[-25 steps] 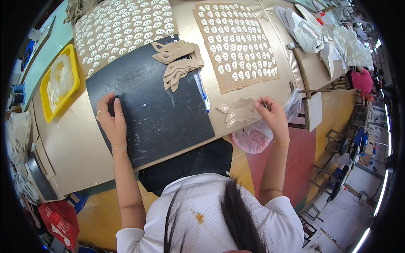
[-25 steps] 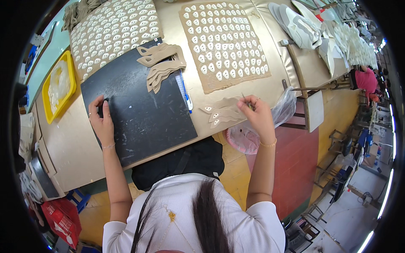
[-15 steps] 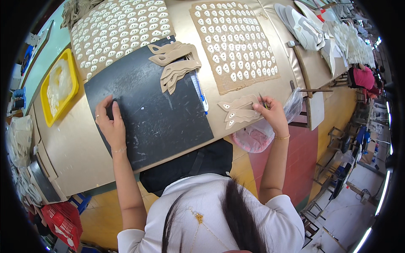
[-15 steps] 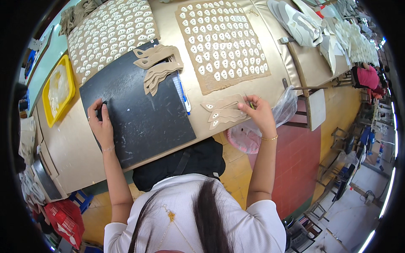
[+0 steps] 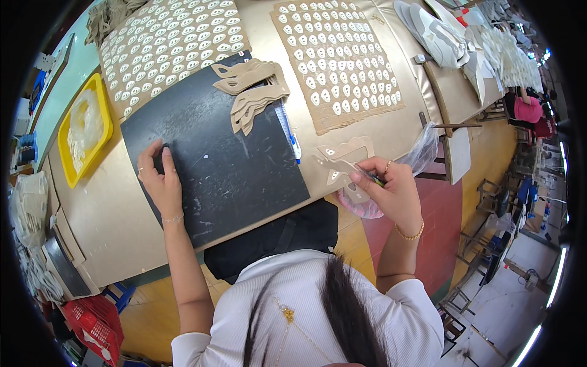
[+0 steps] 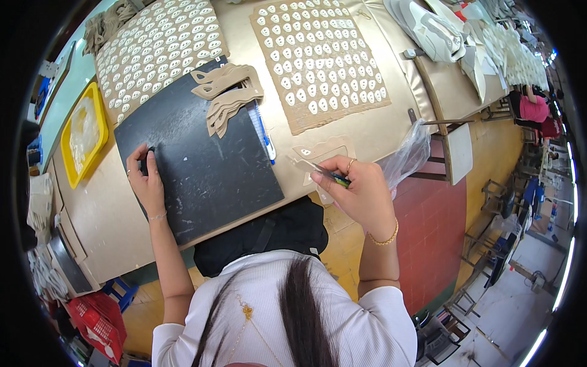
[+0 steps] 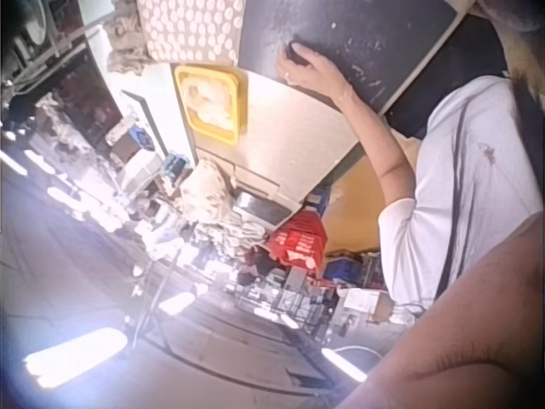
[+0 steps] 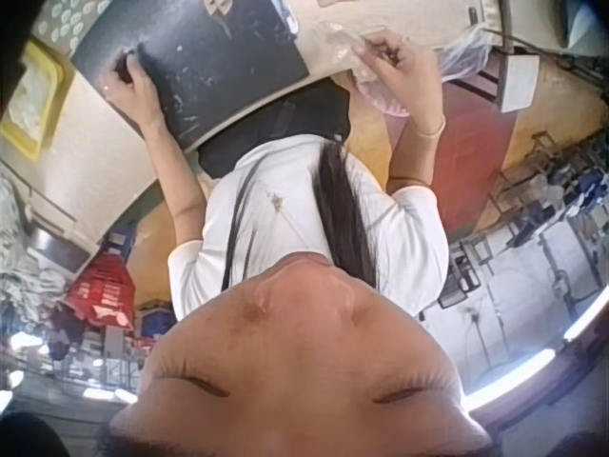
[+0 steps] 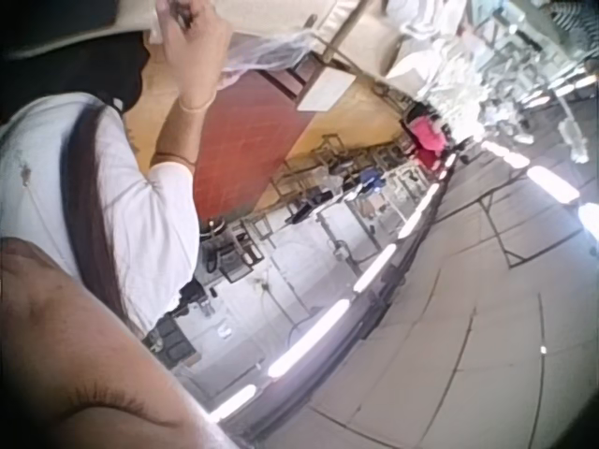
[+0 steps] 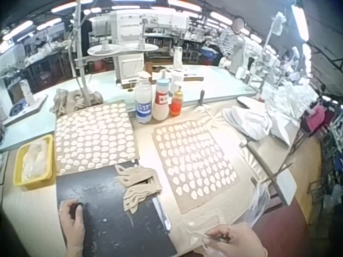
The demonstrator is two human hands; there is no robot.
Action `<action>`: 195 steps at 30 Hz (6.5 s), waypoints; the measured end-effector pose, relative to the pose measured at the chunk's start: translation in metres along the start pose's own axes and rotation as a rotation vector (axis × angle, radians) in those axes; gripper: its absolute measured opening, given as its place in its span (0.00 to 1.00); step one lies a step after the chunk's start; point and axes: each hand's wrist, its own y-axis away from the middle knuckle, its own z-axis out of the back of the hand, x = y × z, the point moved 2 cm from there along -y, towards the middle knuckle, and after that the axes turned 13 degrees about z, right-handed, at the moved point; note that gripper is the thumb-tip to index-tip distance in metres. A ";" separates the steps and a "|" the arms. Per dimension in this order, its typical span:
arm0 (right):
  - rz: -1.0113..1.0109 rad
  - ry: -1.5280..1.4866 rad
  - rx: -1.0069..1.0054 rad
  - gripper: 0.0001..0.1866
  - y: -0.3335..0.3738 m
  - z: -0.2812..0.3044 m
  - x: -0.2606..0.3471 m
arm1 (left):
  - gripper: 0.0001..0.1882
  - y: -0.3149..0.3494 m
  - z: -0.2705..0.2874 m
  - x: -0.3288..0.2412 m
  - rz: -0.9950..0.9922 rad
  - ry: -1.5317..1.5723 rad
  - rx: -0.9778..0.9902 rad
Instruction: The person repeatedly picks small white fabric pieces from a sheet, places them on a black cutting mat, and trims their edges with a craft knife. Trimmed pieces are set aside on the mat while the person continues the same process with additional pieces.
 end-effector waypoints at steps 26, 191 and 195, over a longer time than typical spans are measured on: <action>0.280 0.452 -0.265 0.17 -0.056 0.003 -0.078 | 0.11 0.014 -0.002 -0.024 -0.169 -0.055 -0.020; 0.159 -0.085 0.389 0.10 -0.121 -0.192 0.048 | 0.26 0.075 0.022 -0.022 -0.155 -0.235 0.143; 0.217 -0.078 0.360 0.09 -0.119 -0.194 0.047 | 0.27 0.076 0.021 -0.022 -0.152 -0.277 0.163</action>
